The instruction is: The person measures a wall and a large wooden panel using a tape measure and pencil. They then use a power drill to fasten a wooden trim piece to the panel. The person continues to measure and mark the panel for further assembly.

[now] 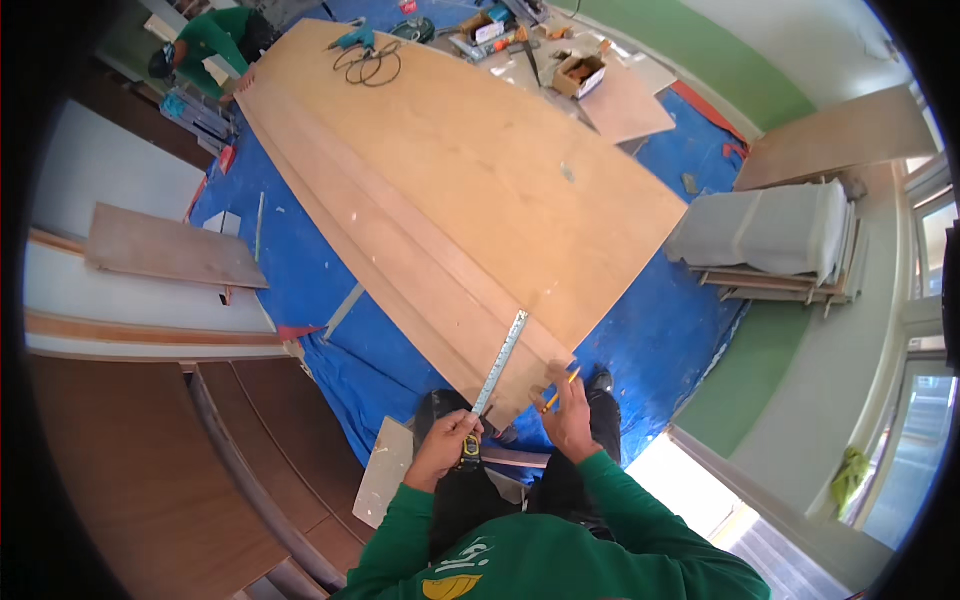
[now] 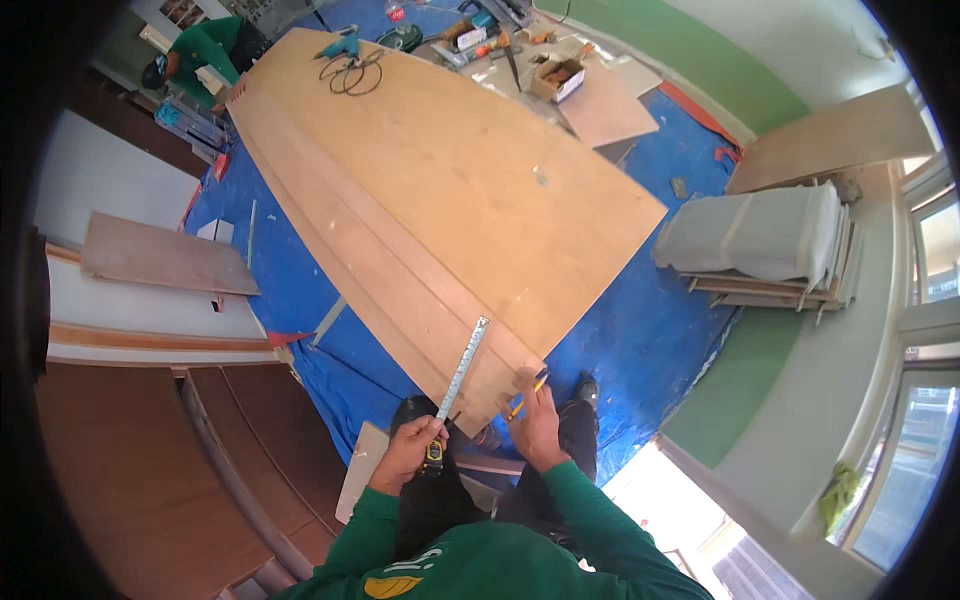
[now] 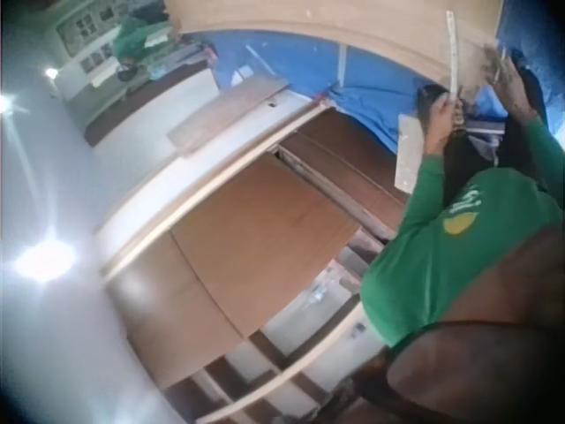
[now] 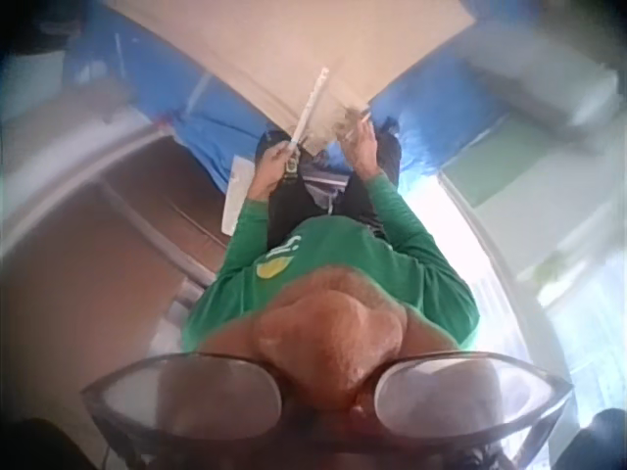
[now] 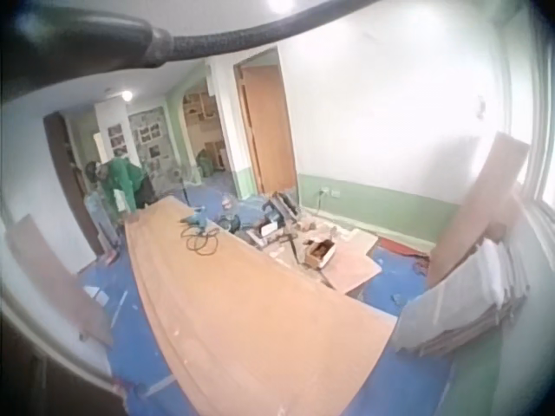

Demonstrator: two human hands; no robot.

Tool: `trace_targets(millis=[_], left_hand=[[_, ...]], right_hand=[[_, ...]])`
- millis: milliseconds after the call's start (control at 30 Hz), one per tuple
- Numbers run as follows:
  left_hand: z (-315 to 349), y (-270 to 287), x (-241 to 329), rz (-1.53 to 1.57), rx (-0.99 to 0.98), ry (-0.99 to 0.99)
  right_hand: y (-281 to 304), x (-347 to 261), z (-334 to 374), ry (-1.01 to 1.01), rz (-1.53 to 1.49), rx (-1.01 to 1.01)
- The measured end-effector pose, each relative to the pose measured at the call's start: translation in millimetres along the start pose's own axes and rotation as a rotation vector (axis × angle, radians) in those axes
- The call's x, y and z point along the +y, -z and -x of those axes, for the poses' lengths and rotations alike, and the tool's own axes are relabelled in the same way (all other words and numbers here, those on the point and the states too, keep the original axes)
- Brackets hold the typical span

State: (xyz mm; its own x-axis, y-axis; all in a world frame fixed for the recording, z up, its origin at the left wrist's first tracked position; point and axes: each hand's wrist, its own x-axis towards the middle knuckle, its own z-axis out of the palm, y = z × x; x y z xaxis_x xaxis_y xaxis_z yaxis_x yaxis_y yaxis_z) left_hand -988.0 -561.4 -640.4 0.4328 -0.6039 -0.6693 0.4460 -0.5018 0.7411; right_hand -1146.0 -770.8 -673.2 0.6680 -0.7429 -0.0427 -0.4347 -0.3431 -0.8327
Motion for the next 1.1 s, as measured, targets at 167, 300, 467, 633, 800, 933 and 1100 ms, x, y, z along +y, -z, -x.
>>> trace_targets(millis=[167,300,467,633,800,933,1100], left_hand=[[35.5,-48.2,74.3,0.157,-0.044,0.109],[66.1,-93.3,136.1,0.339,-0.057,0.129],[59.5,-126.1,139.1,0.559,-0.02,0.113],[44.4,-139.9,125.5,0.51,0.02,0.068],[33.2,-144.6,123.3,0.429,0.067,0.108],[16.4,-164.8,136.0,0.404,0.111,0.139],[-35.3,-234.5,142.5,0.489,0.201,0.071]], right_hand=[[95.0,-51.2,-15.2,0.087,0.032,-0.131],[175.2,-96.7,-37.8,-0.052,-0.052,-0.355],[215.5,-65.7,-48.6,0.035,0.163,-0.572],[231.9,-41.7,-55.3,-0.064,0.188,-0.677],[250.0,-21.6,-98.8,0.036,0.319,-0.744],[289.9,-67.5,-164.9,-0.001,0.415,-0.857],[339.9,-0.2,-258.4,0.415,0.637,-0.768]])
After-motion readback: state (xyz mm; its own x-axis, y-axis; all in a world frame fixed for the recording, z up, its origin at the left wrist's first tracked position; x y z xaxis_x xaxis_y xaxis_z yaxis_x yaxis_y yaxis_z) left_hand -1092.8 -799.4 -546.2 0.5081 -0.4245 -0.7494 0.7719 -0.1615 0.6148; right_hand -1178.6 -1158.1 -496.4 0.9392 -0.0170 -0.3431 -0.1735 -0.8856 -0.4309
